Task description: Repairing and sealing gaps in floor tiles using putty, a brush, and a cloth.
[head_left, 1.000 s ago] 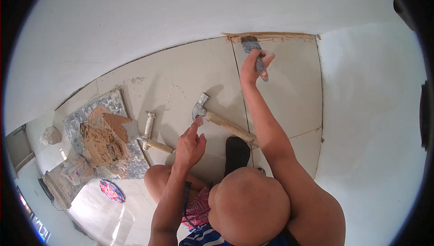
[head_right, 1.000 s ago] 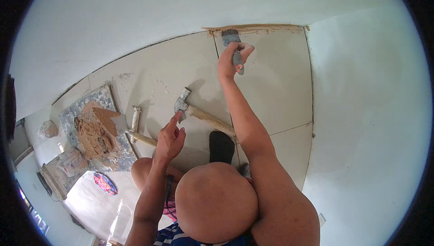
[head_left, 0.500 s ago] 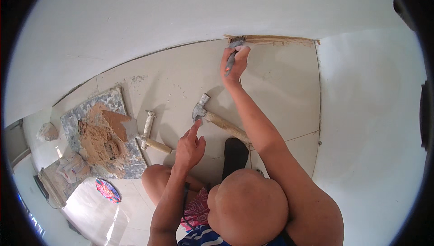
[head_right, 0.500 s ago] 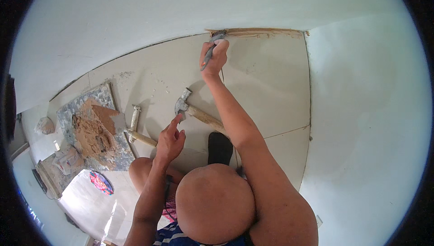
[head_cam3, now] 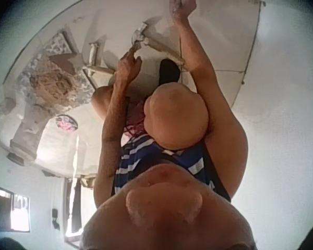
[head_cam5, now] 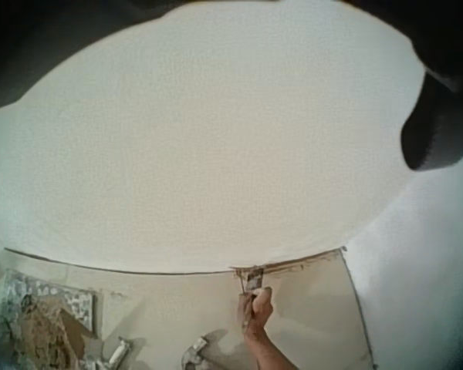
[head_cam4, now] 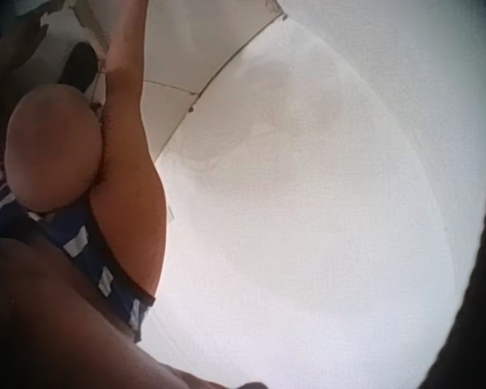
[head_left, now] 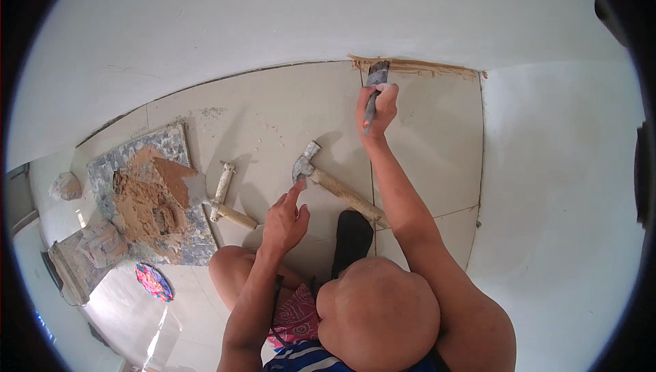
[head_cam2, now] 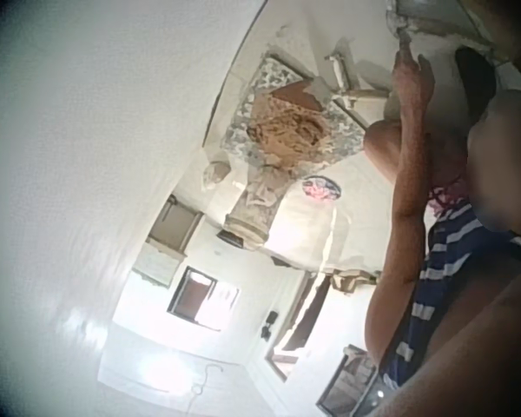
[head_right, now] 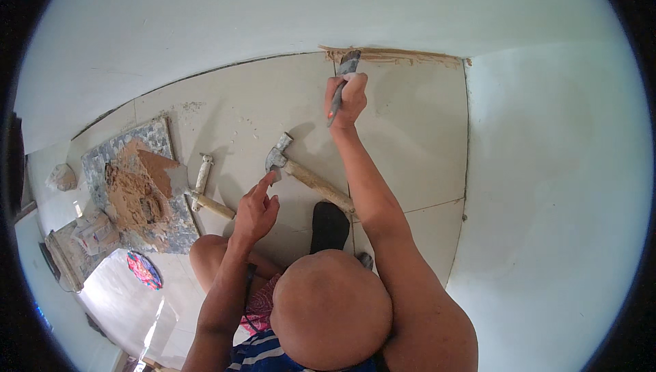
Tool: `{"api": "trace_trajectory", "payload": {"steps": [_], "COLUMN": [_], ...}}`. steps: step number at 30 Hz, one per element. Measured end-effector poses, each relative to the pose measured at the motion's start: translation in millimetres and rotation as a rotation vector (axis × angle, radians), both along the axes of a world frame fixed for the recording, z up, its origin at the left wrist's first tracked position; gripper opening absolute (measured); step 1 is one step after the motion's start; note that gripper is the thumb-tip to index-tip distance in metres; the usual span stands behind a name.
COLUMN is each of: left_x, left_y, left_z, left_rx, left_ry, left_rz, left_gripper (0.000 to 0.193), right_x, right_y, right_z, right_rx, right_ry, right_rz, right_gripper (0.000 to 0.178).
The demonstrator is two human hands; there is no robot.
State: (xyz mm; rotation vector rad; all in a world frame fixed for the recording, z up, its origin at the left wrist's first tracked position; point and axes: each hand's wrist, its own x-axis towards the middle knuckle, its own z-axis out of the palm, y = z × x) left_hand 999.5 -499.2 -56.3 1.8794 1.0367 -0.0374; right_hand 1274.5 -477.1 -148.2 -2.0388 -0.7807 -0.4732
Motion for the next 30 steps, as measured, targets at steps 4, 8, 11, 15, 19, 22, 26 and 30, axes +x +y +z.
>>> {"api": "trace_trajectory", "payload": {"steps": [4,8,11,15,19,22,26,30], "left_x": [1,0,6,-15,-42,-62,-79,-79], "left_y": [0,3,1,9,15,14,-3,-8], "left_z": [-1,2,-3,6,8,9,-9,-20], "left_rx": [0.007,0.017,-0.014,0.004,0.060,0.058,0.096,0.049], "left_ry": [0.011,0.058,-0.005,-0.021,-0.082,-0.111,-0.203,-0.265], "left_rz": [-0.008,-0.010,0.008,0.127,0.252,0.308,0.261,0.141], "left_gripper": [0.051,0.050,0.050,0.049,0.045,0.043,0.044,0.036], "right_x": [-1,-6,26,-16,-81,-137,-229,-285], "right_y": [-6,-1,-18,-5,17,50,85,109], "right_z": [7,4,-43,-4,32,49,80,90], "right_rx": [0.169,0.250,0.234,0.362,0.229,-0.007,-0.107,-0.231], "right_ry": [0.187,0.345,0.536,0.694,0.852,0.791,1.034,0.937], "right_rz": [0.001,0.022,-0.050,0.030,0.374,0.779,1.255,1.553], "right_gripper": [0.018,0.019,0.020,0.024,0.024,0.024,0.026,0.023]}}
